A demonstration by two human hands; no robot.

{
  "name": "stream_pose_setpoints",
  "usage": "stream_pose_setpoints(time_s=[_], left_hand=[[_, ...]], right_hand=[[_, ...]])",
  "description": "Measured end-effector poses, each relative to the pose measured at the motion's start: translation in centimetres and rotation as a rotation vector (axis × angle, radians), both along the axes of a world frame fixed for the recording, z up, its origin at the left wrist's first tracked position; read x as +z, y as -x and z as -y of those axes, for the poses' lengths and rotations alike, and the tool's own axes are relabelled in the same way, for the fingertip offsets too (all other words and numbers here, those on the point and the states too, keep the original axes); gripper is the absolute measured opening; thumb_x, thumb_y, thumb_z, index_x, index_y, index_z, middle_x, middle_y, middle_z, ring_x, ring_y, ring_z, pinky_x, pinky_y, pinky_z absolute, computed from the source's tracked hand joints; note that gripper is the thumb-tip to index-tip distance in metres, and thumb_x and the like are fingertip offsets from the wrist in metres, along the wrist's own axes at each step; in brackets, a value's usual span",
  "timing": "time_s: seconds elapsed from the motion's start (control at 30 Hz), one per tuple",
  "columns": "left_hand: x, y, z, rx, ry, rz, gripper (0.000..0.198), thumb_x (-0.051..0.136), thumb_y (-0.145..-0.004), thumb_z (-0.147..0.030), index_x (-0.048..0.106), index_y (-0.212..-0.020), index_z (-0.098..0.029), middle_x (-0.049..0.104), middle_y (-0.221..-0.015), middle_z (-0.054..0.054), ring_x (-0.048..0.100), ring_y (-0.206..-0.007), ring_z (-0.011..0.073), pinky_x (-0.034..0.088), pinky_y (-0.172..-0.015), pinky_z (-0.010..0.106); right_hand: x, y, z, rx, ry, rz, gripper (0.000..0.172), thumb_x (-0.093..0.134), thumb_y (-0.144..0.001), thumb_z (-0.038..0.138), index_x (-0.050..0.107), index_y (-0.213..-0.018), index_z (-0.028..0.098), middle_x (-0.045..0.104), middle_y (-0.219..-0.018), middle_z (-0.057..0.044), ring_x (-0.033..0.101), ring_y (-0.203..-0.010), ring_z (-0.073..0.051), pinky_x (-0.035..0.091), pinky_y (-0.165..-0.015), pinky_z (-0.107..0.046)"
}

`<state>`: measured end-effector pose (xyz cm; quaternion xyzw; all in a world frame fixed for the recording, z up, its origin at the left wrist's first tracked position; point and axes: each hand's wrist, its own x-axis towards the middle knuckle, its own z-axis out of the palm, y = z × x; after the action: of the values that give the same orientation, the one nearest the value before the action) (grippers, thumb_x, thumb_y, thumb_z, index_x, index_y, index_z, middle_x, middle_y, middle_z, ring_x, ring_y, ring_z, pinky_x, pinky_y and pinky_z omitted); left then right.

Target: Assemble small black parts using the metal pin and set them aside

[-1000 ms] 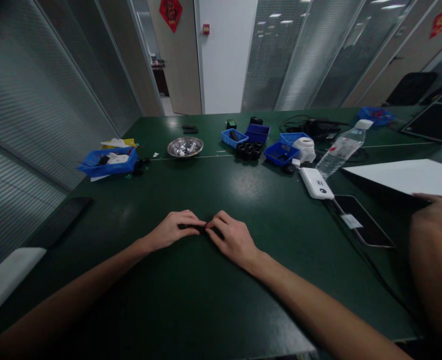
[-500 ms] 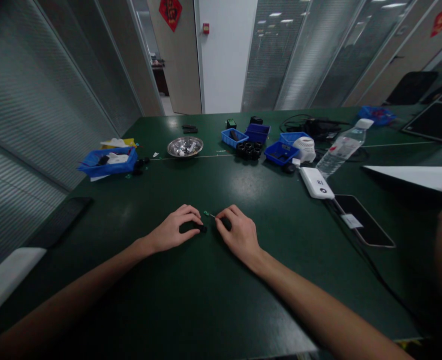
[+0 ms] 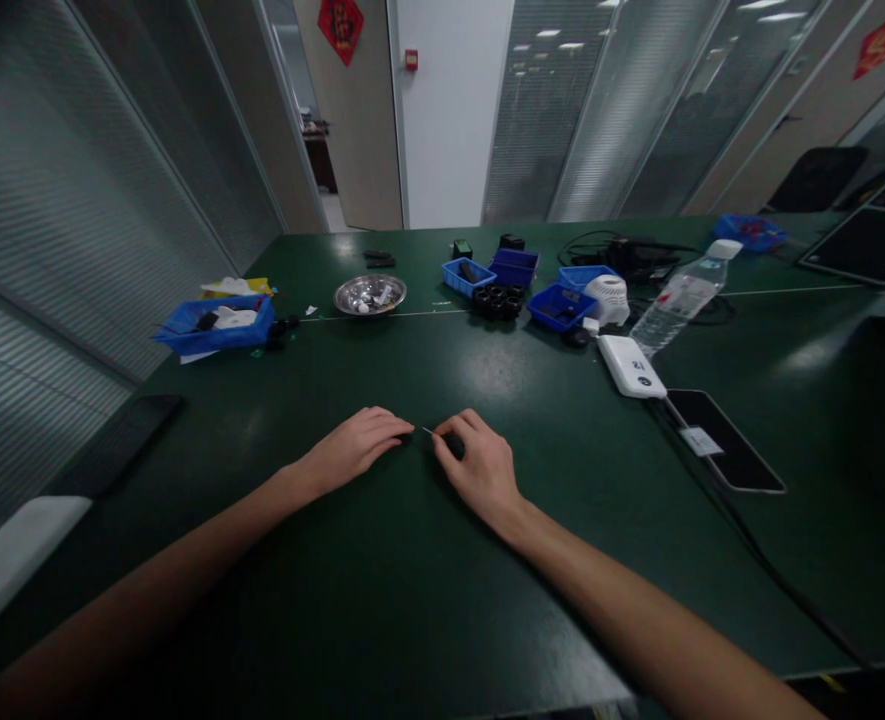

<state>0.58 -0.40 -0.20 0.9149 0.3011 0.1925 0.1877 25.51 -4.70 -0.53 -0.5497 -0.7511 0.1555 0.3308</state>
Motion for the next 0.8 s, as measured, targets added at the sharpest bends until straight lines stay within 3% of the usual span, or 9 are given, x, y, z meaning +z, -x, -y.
stream_pose_setpoints(time_s=[0.1,0.2,0.37,0.53,0.63,0.8], left_hand=[[-0.2,1.6,-1.1,0.057,-0.014,-0.001,0.038,0.048,-0.104,-0.021,0.060,-0.141,-0.023,0.066,-0.134,0.008,0.059,-0.120,0.0229,0.046,-0.105,0.043],[-0.4,5.1,-3.3,0.242,0.019,0.007,0.041,0.050,-0.103,-0.023,0.059,-0.143,-0.025,0.066,-0.133,0.008,0.061,-0.117,0.0226,0.048,-0.103,0.042],[-0.9,14.8,-7.4,0.646,0.037,-0.057,0.039,0.053,-0.099,-0.031,0.066,-0.135,-0.021,0.067,-0.132,0.010,0.062,-0.117,0.0269,0.048,-0.104,0.042],[-2.7,23.6,-9.1,0.884,-0.162,-0.269,0.048,0.044,-0.099,-0.032,0.064,-0.137,-0.012,0.065,-0.132,0.016,0.059,-0.117,0.0332,0.044,-0.106,0.046],[-3.8,26.3,-9.4,0.936,-0.230,-0.324,0.049,0.040,-0.098,-0.032,0.066,-0.134,-0.011,0.065,-0.130,0.018,0.059,-0.115,0.0347,0.044,-0.105,0.047],[-4.7,27.9,-9.8,0.992,-0.263,-0.341,0.050,0.040,-0.097,-0.033,0.067,-0.133,-0.011,0.064,-0.128,0.019,0.058,-0.116,0.0353,0.044,-0.105,0.045]], right_hand=[[0.2,0.0,0.1,0.006,0.006,0.000,0.015,0.059,-0.099,0.033,0.071,-0.095,0.024,0.067,-0.098,-0.004,0.066,-0.081,-0.019,0.050,-0.074,-0.031],[0.3,-0.1,0.2,0.026,0.025,0.000,0.016,0.059,-0.100,0.034,0.070,-0.097,0.024,0.067,-0.099,-0.004,0.065,-0.081,-0.018,0.050,-0.072,-0.031],[0.3,-0.3,0.2,0.029,0.044,0.006,0.015,0.059,-0.100,0.034,0.070,-0.098,0.023,0.067,-0.101,-0.004,0.065,-0.080,-0.017,0.049,-0.071,-0.030],[0.1,-0.3,0.0,0.043,0.045,0.007,0.015,0.060,-0.099,0.034,0.070,-0.098,0.023,0.067,-0.100,-0.003,0.066,-0.083,-0.018,0.050,-0.074,-0.030],[0.0,-0.2,0.0,0.035,0.041,0.002,0.014,0.061,-0.099,0.033,0.070,-0.096,0.023,0.067,-0.099,-0.003,0.066,-0.084,-0.018,0.050,-0.077,-0.031],[0.0,-0.2,0.1,0.042,0.039,-0.002,0.014,0.061,-0.099,0.034,0.070,-0.097,0.024,0.067,-0.100,-0.003,0.066,-0.083,-0.018,0.050,-0.074,-0.030]])
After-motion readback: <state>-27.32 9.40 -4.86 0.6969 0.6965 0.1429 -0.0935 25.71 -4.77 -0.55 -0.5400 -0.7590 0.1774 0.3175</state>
